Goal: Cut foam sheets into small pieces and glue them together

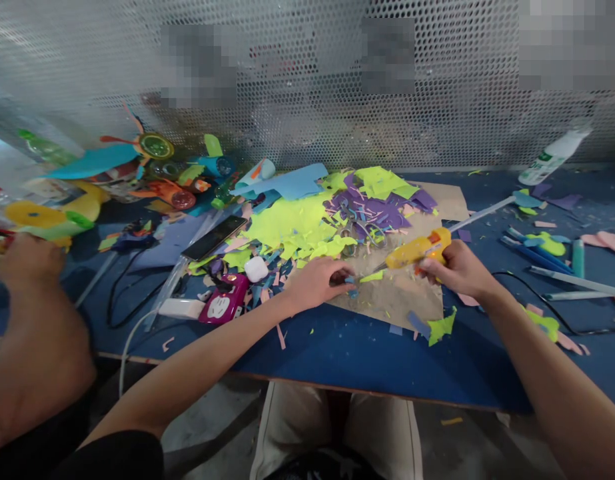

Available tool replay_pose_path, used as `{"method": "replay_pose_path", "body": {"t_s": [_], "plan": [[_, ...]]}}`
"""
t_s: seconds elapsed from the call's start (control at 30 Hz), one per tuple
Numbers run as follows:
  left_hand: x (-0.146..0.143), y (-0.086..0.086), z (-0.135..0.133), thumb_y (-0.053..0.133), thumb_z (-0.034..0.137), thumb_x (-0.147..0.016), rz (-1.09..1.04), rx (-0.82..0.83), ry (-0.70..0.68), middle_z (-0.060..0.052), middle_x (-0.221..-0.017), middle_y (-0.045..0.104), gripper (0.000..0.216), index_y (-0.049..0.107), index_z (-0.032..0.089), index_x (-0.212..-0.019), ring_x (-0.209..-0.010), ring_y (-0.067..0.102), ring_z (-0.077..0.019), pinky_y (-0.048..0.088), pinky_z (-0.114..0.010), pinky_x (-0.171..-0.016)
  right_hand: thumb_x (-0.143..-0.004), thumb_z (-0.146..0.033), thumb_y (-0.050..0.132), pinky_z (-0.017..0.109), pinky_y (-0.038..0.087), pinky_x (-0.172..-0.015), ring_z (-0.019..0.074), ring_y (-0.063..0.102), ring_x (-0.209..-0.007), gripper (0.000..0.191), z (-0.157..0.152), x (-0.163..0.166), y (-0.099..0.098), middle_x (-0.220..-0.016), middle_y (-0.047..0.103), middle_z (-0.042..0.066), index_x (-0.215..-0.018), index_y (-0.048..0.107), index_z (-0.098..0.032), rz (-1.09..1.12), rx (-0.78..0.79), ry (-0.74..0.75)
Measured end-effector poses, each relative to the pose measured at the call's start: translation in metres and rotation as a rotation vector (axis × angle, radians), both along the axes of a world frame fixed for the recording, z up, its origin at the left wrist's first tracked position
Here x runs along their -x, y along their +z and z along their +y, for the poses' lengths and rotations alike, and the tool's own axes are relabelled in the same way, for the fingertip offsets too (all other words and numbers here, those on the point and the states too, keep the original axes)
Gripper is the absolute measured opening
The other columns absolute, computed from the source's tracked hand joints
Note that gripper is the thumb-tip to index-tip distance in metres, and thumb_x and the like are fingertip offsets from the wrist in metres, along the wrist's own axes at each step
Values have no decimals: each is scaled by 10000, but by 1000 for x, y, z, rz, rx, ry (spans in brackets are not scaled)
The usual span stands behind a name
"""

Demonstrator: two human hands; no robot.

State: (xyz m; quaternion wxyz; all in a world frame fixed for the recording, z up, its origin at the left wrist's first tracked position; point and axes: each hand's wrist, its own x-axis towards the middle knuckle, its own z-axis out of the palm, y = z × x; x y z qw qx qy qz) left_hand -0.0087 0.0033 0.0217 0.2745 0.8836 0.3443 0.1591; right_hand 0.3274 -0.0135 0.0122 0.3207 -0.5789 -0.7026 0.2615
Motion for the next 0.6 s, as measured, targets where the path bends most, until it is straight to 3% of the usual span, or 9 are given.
{"method": "replay_pose_path", "body": {"t_s": [0.1, 0.17, 0.27, 0.37, 0.43, 0.5, 0.53, 0.6], "plan": [[1, 3, -2, 613, 530, -899, -95, 60, 69, -30, -912, 751, 368, 643, 229, -1109, -829, 710, -173, 565, -325, -801, -791, -796, 490, 269, 437, -375, 139, 534, -341, 645, 3, -1, 5, -432, 605, 55, -634, 626, -186, 165, -19, -120], [2, 7, -4, 599, 528, -909, -175, 121, 120, -35, -918, 754, 372, 630, 227, -1125, -791, 715, -162, 576, -303, -754, -852, -742, 469, 262, 442, -397, 131, 544, -361, 611, 8, -2, 5, -472, 624, 57, -675, 630, -180, 163, -55, -251], [3, 14, -7, 601, 548, -898, -288, 234, 192, -51, -929, 752, 399, 599, 216, -1117, -790, 723, -173, 584, -296, -712, -889, -696, 453, 274, 457, -463, 159, 612, -431, 591, 17, -7, 2, -540, 681, 78, -735, 679, -172, -42, -63, -377], [3, 18, -9, 635, 568, -862, -401, 360, 240, -71, -935, 748, 437, 552, 206, -1093, -806, 730, -199, 590, -323, -726, -879, -642, 519, 308, 426, -532, 228, 688, -580, 502, 20, -15, 3, -646, 747, 93, -759, 724, -199, -411, -116, -429], [2, 18, -10, 668, 566, -836, -470, 436, 256, -73, -929, 747, 462, 530, 208, -1094, -822, 733, -213, 591, -341, -747, -872, -610, 551, 330, 413, -564, 266, 697, -655, 437, 16, -15, 11, -713, 764, 92, -806, 746, -224, -591, -189, -496], [2, 18, -11, 700, 558, -810, -527, 508, 251, -75, -921, 745, 482, 520, 209, -1090, -831, 733, -221, 589, -348, -749, -911, -552, 529, 348, 449, -633, 280, 708, -738, 390, 8, -6, 21, -784, 769, 99, -902, 750, -232, -614, -326, -588], [1, 18, -11, 714, 552, -799, -553, 551, 238, -77, -924, 743, 489, 517, 208, -1085, -830, 732, -221, 588, -348, -747, -967, -473, 466, 348, 476, -694, 271, 714, -809, 376, 3, 1, 25, -869, 775, 115, -955, 742, -218, -566, -423, -566], [0, 18, -12, 741, 539, -776, -602, 648, 204, -76, -912, 738, 499, 515, 203, -1066, -815, 728, -215, 587, -350, -750, -997, -388, 435, 339, 517, -813, 248, 718, -908, 349, -6, 21, 30, -1015, 765, 135, -998, 730, -202, -406, -542, -337]]}}
